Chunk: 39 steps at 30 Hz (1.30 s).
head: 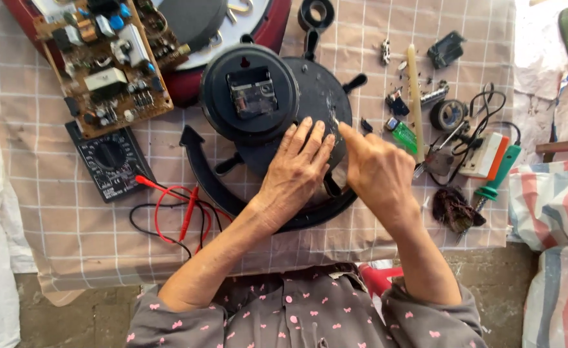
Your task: Assembling a clock by adjusting the internal mechanism with a tool and fitting the back cover.
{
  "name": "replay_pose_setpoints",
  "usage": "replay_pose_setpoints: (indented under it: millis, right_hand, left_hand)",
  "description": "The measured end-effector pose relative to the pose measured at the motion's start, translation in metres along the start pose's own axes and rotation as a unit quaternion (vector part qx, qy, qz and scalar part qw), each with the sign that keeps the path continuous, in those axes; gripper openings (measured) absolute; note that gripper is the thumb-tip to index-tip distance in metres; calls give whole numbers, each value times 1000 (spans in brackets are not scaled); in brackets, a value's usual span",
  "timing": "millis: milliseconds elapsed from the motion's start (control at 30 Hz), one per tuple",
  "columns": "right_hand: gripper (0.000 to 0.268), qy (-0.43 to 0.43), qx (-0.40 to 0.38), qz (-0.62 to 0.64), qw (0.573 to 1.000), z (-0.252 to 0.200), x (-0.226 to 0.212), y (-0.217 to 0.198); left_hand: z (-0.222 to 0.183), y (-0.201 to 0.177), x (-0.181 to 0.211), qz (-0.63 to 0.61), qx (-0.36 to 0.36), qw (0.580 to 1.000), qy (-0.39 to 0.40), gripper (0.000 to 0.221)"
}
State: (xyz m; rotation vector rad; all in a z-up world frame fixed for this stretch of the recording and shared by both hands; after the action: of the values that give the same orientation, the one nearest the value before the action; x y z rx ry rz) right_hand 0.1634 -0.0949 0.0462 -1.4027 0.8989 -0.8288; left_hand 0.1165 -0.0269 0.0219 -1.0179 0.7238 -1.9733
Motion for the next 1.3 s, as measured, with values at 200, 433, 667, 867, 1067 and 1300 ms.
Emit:
replay_pose_setpoints:
  millis: [200, 433, 667, 867, 1067, 1300]
  right_hand:
    - [29, 2, -6, 1, 1000, -5, -4, -4]
    - [29, 9, 24, 23, 999, 11, -7, -9]
    - [29, 11, -14, 40, 999, -6, -3, -2]
    - [29, 9, -8, 43, 999, -2, -3, -4]
    - [28, 3, 18, 59, 998, 9, -10, -8]
    - [32, 20, -28, 34, 999, -9, 0, 5]
  left_hand:
    - [2, -2, -2, 21, -4, 1000, 8, 42]
    - [0, -1, 2, 9, 10, 1000, 12, 43]
    - [0, 0, 2, 12, 13, 1000, 14, 43]
    - [1, -1, 2, 30, 10, 999, 11, 45]
    - [-1, 1, 1, 31, 7, 999, 8, 43]
    - [0, 0, 1, 23, 10, 1000, 4, 42]
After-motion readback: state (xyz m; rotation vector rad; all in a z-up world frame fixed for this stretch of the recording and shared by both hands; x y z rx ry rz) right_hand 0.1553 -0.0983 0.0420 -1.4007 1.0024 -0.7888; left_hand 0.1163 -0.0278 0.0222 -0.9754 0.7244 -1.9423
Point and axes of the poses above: each hand's wrist, its own z-axis towards the middle knuckle, its own y-axis out of the palm, x = y × z, the point moved 10 cm from there along z, towards the middle knuckle, and after that the axes turned 3 degrees about -z, right-handed, at the moved point
